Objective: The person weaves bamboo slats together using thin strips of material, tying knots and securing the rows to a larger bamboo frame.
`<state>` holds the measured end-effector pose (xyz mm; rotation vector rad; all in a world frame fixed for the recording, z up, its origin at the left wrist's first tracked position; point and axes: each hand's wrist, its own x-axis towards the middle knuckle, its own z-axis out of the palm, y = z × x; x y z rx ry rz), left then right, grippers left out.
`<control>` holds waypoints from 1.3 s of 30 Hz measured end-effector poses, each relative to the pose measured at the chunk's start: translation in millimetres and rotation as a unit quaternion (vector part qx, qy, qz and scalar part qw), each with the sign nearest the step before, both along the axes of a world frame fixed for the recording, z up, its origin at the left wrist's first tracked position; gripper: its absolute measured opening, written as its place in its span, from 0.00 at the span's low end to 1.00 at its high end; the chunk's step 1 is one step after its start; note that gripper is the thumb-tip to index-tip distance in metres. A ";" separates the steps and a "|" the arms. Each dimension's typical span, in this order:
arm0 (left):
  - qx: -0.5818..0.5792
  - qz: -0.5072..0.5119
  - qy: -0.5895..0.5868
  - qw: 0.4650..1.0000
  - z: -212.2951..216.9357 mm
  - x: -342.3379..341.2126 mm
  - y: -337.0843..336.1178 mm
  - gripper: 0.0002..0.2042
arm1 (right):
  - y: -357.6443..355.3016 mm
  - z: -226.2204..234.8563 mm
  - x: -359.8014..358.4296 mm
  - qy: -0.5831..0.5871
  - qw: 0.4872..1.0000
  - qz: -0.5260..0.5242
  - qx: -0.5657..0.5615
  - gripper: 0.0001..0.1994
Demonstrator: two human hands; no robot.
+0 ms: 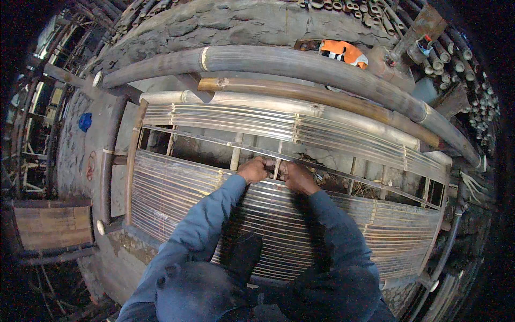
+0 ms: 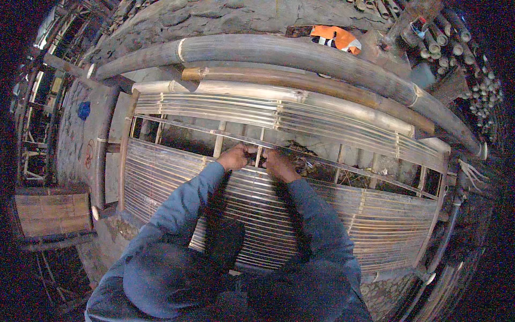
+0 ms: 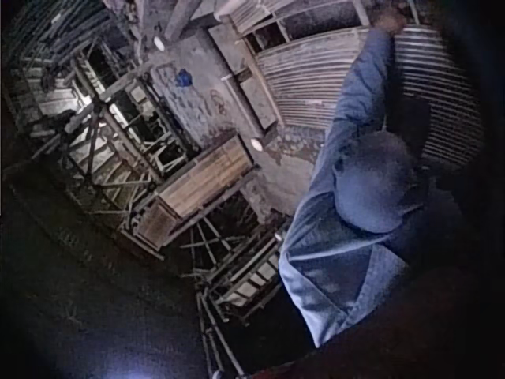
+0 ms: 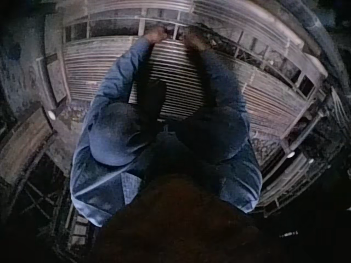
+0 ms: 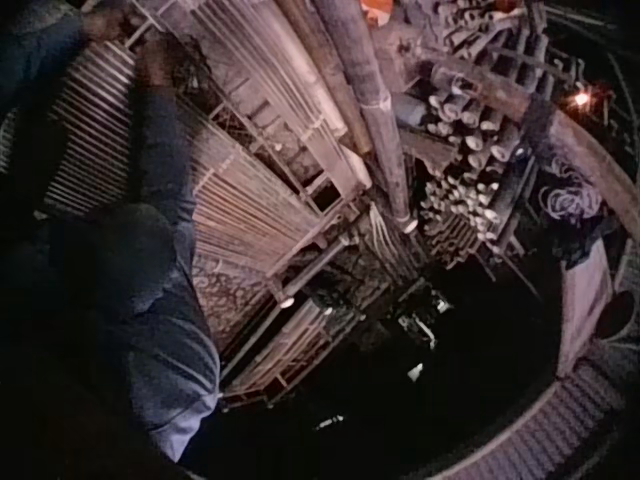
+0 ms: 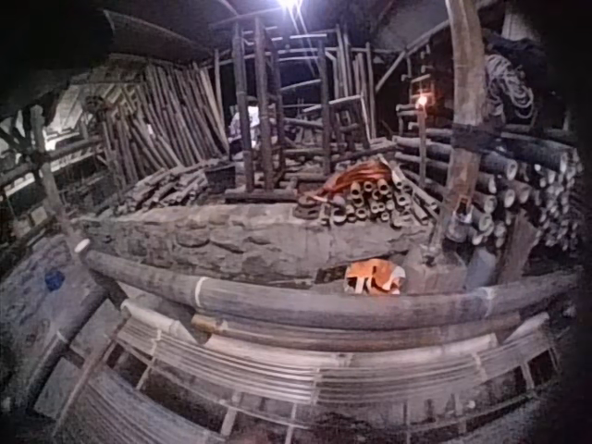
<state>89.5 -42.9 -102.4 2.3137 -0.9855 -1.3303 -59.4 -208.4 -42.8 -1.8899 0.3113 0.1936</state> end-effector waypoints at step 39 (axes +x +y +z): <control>-0.314 0.172 0.051 0.932 71.8 0.6 13.2 0.16 | -83.4 153.3 -287.1 -0.163 0.835 -0.491 0.184 0.08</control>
